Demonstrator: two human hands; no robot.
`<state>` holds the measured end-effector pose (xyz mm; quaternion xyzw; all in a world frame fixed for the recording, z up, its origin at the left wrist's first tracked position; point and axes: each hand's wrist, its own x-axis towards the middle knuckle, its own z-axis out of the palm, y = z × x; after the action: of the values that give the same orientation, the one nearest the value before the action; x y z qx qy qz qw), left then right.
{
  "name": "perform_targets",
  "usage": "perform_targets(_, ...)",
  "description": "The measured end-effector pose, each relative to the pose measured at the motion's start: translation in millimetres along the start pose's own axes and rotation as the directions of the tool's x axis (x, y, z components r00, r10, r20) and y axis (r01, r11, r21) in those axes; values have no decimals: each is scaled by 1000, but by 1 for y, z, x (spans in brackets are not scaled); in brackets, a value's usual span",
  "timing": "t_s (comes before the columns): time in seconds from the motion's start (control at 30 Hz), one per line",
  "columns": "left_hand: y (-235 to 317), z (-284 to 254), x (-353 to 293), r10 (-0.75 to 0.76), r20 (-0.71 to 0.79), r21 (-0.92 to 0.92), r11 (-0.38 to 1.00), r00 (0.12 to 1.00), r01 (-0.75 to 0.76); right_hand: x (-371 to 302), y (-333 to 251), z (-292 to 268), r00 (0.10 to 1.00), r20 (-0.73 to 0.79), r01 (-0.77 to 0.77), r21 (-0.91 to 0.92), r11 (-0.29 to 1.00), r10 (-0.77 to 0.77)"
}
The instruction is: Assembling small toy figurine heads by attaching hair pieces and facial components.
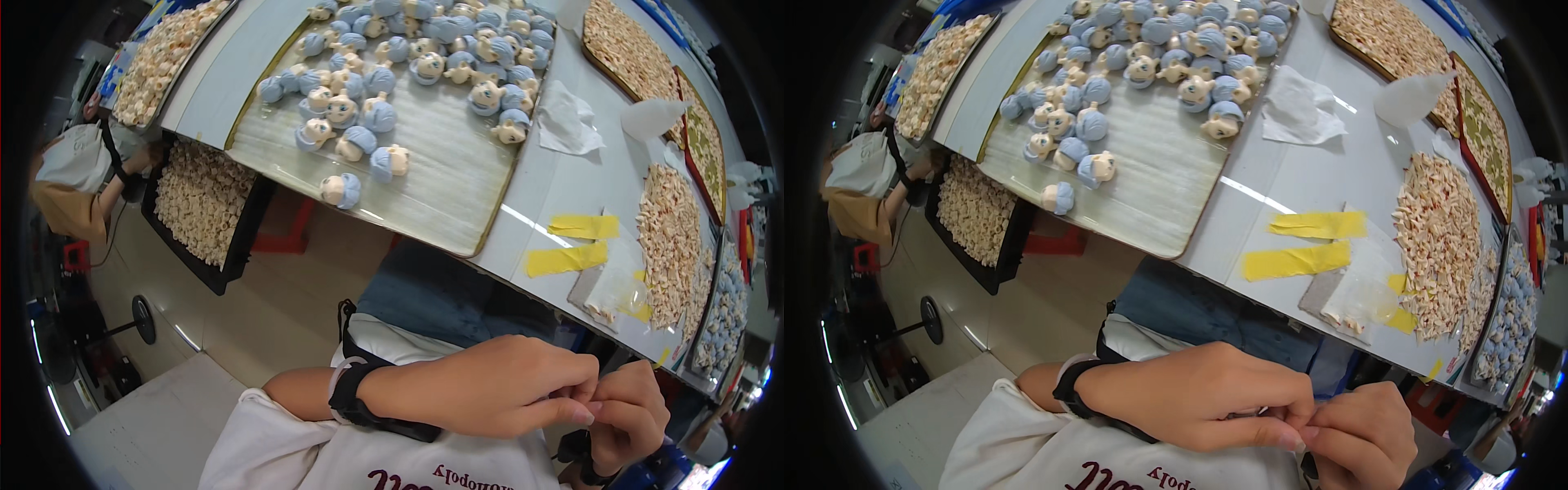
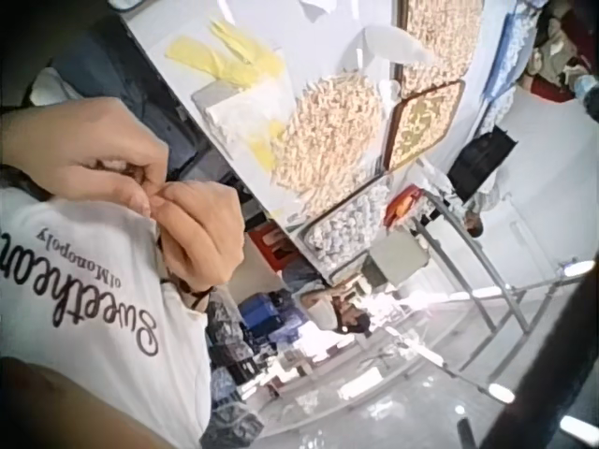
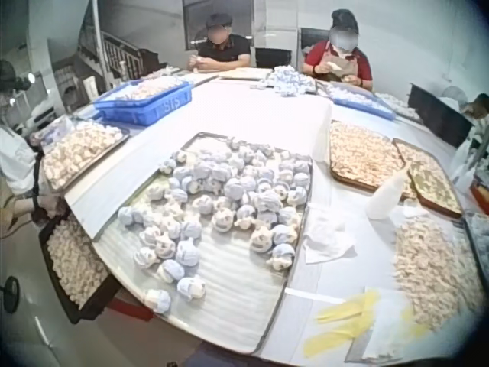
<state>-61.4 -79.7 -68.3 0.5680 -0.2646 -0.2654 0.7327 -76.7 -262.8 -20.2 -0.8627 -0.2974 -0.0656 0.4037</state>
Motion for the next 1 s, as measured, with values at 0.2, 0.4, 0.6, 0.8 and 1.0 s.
perform_targets(0.2, -3, -4, -10, -4, 48, -185, 983, 999, 12, 6, -4, 8, 996, -20, 84, 28, 996, -83)
perform_targets(0.4, -4, -9, -16, -29, 38, -243, 969, 999, 37, 16, -10, 9, 998, 41, 54, 16, 998, -55)
perform_targets(0.6, -3, -15, -17, -58, 31, -199, 978, 998, 63, 17, -8, 9, 999, 43, 16, -3, 1000, -16)
perform_targets(0.8, -16, -14, -20, 31, -97, -104, 994, 995, -41, 9, -8, 7, 973, -91, -202, 103, 974, 211)
perform_targets(1.0, -10, -15, -18, -50, -166, 3, 999, 985, 51, 1, 1, -5, 946, -92, -292, 175, 941, 310)
